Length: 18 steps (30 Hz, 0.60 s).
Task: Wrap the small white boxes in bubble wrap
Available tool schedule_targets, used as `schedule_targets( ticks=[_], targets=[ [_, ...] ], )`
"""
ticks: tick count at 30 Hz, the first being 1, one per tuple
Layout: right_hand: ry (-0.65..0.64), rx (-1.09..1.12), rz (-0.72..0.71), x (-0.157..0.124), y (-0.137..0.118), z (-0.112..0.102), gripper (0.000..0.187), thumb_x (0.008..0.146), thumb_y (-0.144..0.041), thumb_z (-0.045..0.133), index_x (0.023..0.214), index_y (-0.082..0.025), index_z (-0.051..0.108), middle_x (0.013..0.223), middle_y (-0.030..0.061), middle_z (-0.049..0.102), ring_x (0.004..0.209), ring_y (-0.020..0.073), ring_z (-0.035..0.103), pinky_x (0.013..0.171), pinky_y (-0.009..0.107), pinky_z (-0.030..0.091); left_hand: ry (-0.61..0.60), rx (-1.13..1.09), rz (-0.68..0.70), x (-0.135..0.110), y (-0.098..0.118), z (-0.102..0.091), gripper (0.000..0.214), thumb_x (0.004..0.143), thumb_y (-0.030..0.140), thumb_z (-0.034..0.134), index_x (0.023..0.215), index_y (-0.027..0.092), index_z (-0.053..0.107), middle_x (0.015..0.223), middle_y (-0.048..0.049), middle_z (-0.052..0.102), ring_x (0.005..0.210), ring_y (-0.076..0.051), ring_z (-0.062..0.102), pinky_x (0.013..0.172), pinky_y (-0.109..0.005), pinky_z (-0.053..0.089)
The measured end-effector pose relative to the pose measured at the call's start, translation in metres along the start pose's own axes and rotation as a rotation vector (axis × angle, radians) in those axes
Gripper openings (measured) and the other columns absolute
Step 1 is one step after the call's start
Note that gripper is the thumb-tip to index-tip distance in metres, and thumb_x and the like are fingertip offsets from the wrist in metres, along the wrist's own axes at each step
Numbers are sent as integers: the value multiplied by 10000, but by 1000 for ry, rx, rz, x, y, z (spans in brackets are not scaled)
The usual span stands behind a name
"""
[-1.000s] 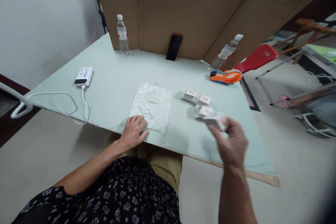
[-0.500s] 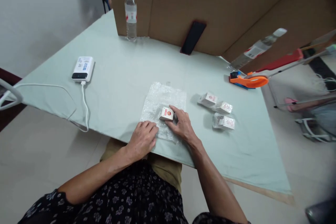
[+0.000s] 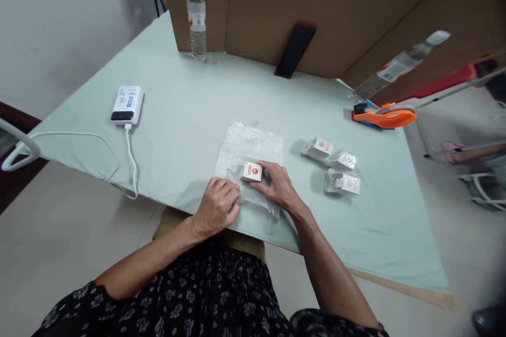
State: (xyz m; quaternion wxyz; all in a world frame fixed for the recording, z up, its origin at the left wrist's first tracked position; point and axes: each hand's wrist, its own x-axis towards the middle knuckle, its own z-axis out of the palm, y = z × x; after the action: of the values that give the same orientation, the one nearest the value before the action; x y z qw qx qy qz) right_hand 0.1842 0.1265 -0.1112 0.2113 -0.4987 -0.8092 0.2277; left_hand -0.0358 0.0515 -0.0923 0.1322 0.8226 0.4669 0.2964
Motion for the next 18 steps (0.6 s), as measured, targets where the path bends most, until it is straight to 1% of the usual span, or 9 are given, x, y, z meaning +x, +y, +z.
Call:
schedule_targets(
  ticks=[2,5,6,7,8,10,12,15,18],
  targets=[
    [-23,-1,-9,0,-1,-2,514,810,-378,728,1286,-246,587,1251,98,680,1129,318,601,943,505,444,-6,-9,-23,2,3,-2,153,847,131,546,957,199,628,981,-57,708,990,-234,601,938,-438,452],
    [-37,-5,-13,1,-2,-5,503,828,-379,711,1292,-237,579,1251,98,680,1120,313,600,947,498,441,-79,55,-11,0,7,0,373,802,197,619,1175,199,606,1187,-102,660,1143,-284,552,1059,-514,388],
    [-40,-7,-17,1,-2,-5,503,833,-381,706,1296,-237,575,1254,97,679,1118,310,600,947,496,441,-96,92,-5,-1,8,1,434,794,194,629,1226,198,589,1239,-116,634,1178,-296,532,1082,-530,368],
    [-44,-8,-24,1,-2,-5,505,836,-386,702,1301,-239,571,1258,95,678,1117,309,599,946,495,442,-103,128,-3,-3,8,3,443,798,179,625,1238,198,587,1261,-124,618,1190,-300,521,1088,-535,364],
    [-47,-9,-33,2,-2,-4,506,839,-393,698,1305,-243,568,1262,94,677,1118,308,598,944,494,443,-94,157,-4,-4,9,6,395,812,160,612,1205,198,607,1254,-125,616,1183,-298,521,1078,-530,375],
    [-51,-6,-50,2,-1,-3,504,843,-406,693,1305,-249,570,1262,93,678,1113,307,601,938,491,449,-47,175,-12,-3,9,9,226,850,139,580,1054,199,657,1212,-117,627,1143,-284,535,1034,-503,418],
    [-52,3,-58,4,1,-3,500,842,-421,691,1297,-245,580,1247,98,685,1105,311,606,933,495,456,0,137,-36,3,10,10,120,872,148,573,931,201,663,1189,-103,633,1118,-270,547,991,-474,452],
    [-67,67,-47,5,3,-11,518,867,-483,653,1321,-247,572,1250,105,684,1112,320,613,952,519,458,43,24,-105,18,9,8,83,856,150,594,874,205,652,1133,-79,641,1085,-242,577,963,-439,480],
    [-146,262,-13,2,4,-30,569,938,-560,517,1420,-260,487,1315,110,651,1156,299,622,985,518,473,57,-48,-179,33,6,3,65,830,154,610,832,204,652,1150,-79,626,1104,-237,586,967,-428,492]
  ],
)
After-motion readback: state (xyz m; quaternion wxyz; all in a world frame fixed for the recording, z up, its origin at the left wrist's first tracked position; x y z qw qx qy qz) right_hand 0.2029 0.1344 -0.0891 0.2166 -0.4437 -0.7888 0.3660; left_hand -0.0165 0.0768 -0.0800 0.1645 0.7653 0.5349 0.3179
